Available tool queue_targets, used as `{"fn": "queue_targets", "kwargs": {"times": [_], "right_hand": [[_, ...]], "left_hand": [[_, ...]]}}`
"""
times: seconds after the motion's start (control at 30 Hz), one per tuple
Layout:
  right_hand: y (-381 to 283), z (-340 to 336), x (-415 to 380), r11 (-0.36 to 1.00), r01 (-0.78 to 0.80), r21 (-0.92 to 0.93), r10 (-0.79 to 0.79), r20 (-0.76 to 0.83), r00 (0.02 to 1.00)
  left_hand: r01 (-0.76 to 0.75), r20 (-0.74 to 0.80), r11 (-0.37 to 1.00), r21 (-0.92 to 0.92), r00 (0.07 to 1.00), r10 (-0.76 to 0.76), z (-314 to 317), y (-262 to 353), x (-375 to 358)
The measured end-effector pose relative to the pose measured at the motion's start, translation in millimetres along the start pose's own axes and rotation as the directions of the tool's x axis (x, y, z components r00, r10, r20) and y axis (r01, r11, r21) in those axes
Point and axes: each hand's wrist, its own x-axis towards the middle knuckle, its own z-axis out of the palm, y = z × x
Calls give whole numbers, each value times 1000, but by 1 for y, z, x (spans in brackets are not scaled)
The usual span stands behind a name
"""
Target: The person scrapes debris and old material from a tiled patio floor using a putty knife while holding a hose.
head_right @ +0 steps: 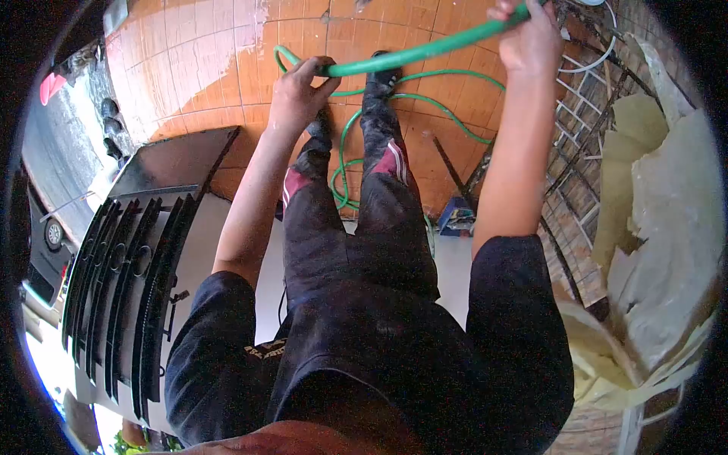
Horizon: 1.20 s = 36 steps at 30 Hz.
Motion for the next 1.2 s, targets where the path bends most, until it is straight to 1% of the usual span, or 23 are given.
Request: {"fn": "queue_targets", "kwargs": {"times": [0.03,0.1,0.13,0.17,0.23,0.27,0.3,0.37,0.43,0.5,0.53,0.6,0.7,0.73,0.8,0.87,0.9,0.93,0.97,1.03,1.1,1.17,1.2], "right_hand": [[-4,2,-11,1000,6,0,-6,-7,1000],[-15,11,-41,987,17,-163,-19,-8,1000],[-19,34,-69,985,15,-172,-15,-1,1000],[-24,38,-86,979,2,-205,-8,-29,1000],[-43,35,-111,963,-3,-271,-18,-75,997],[-53,33,-120,953,8,-303,-37,-91,995],[-59,34,-128,951,12,-310,-42,-91,995],[-64,32,-146,963,-19,-271,2,-62,998],[-63,26,-159,968,-51,-246,44,-34,998],[-63,26,-164,919,-88,-384,27,-161,987],[-63,23,-163,920,-80,-383,21,-156,987],[-62,12,-150,876,-86,-474,-62,-290,955],[-61,-9,-129,866,-126,-483,-39,-316,948],[-59,-10,-124,845,-75,-530,-64,-239,969],[-55,-15,-115,799,-74,-597,-71,-216,974],[-53,-19,-102,745,-57,-664,-78,-172,982],[-51,-23,-97,753,-69,-654,-35,-145,989],[-50,-28,-93,762,-81,-643,7,-118,993],[-52,-32,-88,767,-67,-638,-4,-108,994],[-54,-44,-79,734,-148,-663,63,-151,987],[-50,-67,-67,715,-151,-683,76,-138,987],[-43,-88,-56,669,-212,-712,159,-142,977],[-41,-104,-48,679,-267,-684,259,-118,959]], "left_hand": [[-7,5,1000,-4,1000,7,-5,-7,-4],[-178,-31,984,4,983,178,-15,-26,-12],[-226,-17,974,26,974,226,-18,-41,-15],[-233,-29,972,24,972,233,-16,-64,-14],[-291,13,936,197,956,295,-4,-126,-17],[-294,-7,934,203,954,301,6,-163,-19],[-242,-71,942,234,962,265,8,-182,-24],[-33,59,999,-12,998,33,5,-191,-34],[-67,72,998,23,995,65,10,-187,-51],[-160,161,983,-87,972,172,12,-175,-69],[-87,251,986,-142,960,121,14,-166,-82],[-190,302,973,-131,927,222,19,-161,-106],[-226,319,952,-206,904,284,17,-131,-133],[-283,348,942,-181,878,330,21,-131,-142],[-278,413,939,-203,845,340,32,-127,-156],[-271,417,937,-220,842,342,38,-114,-163],[-271,408,934,-233,845,347,42,-107,-166],[-233,469,946,-225,825,315,44,-98,-166],[-245,463,945,-216,826,320,46,-89,-166],[-235,497,927,-293,791,358,47,-69,-170],[-252,493,921,-297,786,374,52,-53,-181],[-197,568,925,-325,741,357,51,-33,-193],[-223,566,929,-296,742,359,52,-27,-201]]}}
